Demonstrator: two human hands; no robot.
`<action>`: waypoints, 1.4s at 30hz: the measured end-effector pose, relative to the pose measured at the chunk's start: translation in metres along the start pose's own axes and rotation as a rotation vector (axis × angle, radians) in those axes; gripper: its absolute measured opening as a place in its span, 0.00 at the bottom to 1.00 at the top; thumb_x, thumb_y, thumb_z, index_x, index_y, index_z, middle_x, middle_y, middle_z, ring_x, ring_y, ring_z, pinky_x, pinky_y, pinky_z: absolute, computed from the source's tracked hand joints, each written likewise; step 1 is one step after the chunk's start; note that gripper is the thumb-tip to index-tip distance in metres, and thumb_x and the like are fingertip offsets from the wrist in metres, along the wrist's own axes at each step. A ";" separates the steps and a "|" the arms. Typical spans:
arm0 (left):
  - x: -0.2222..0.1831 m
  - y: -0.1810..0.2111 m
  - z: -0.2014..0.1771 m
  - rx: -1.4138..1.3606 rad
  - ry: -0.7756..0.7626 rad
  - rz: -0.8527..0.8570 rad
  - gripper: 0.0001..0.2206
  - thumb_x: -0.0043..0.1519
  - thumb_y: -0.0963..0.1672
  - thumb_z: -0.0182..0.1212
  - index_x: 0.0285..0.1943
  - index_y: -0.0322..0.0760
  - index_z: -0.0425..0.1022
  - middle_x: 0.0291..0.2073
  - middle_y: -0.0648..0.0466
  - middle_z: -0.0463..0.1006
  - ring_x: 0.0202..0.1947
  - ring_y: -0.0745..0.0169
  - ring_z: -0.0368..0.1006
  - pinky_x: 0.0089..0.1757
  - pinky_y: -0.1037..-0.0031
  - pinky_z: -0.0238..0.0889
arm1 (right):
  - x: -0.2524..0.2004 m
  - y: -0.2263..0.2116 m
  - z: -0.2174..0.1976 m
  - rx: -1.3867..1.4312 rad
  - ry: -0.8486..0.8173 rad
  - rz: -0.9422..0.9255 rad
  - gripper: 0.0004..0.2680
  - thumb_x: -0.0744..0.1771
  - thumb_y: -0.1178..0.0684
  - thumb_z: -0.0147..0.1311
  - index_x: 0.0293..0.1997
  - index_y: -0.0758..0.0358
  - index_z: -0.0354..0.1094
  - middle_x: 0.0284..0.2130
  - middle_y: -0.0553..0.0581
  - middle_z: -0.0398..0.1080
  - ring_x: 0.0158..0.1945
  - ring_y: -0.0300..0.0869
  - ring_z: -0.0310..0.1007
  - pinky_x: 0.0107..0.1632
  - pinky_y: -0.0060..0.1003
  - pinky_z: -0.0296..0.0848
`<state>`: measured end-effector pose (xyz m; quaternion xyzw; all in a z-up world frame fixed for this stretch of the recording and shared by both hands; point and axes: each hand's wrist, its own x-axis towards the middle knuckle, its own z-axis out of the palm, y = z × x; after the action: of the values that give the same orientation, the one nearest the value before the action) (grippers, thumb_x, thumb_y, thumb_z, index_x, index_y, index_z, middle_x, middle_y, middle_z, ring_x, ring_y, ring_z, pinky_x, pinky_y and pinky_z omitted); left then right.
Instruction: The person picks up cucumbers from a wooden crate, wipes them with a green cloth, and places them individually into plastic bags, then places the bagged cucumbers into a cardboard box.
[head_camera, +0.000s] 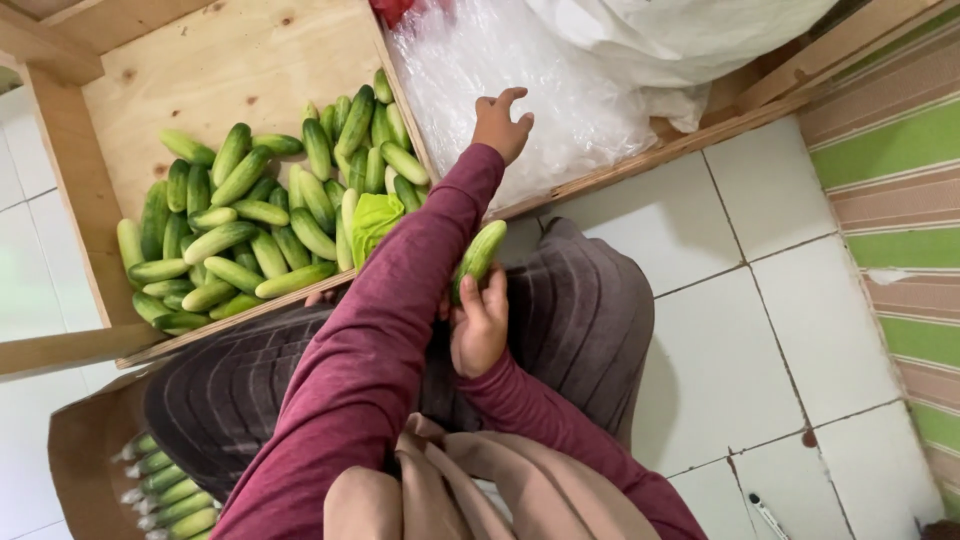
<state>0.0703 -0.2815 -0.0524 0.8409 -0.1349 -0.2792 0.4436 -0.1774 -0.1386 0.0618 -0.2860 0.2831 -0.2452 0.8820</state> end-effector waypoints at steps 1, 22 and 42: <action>0.003 0.003 0.000 0.027 -0.004 -0.025 0.22 0.64 0.49 0.54 0.69 0.51 0.66 0.65 0.41 0.54 0.39 0.49 0.77 0.50 0.62 0.74 | 0.002 -0.003 0.002 0.027 0.027 0.030 0.20 0.68 0.51 0.55 0.68 0.59 0.56 0.37 0.53 0.67 0.28 0.39 0.65 0.25 0.32 0.64; 0.022 -0.014 -0.020 -0.103 0.437 -0.048 0.07 0.55 0.47 0.68 0.35 0.44 0.77 0.29 0.61 0.79 0.31 0.68 0.77 0.40 0.73 0.73 | 0.009 -0.004 0.001 0.063 0.058 0.153 0.14 0.68 0.54 0.53 0.61 0.60 0.60 0.42 0.56 0.68 0.38 0.42 0.68 0.37 0.36 0.70; 0.029 -0.035 -0.013 -0.268 0.154 -0.184 0.23 0.61 0.44 0.58 0.67 0.41 0.69 0.66 0.48 0.69 0.46 0.56 0.79 0.43 0.70 0.78 | 0.012 -0.004 0.002 0.055 0.018 0.149 0.11 0.68 0.54 0.54 0.56 0.61 0.61 0.36 0.56 0.68 0.28 0.41 0.66 0.31 0.33 0.66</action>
<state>0.1010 -0.2670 -0.0852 0.8019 0.0153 -0.2687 0.5333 -0.1685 -0.1484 0.0611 -0.2376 0.3045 -0.1892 0.9028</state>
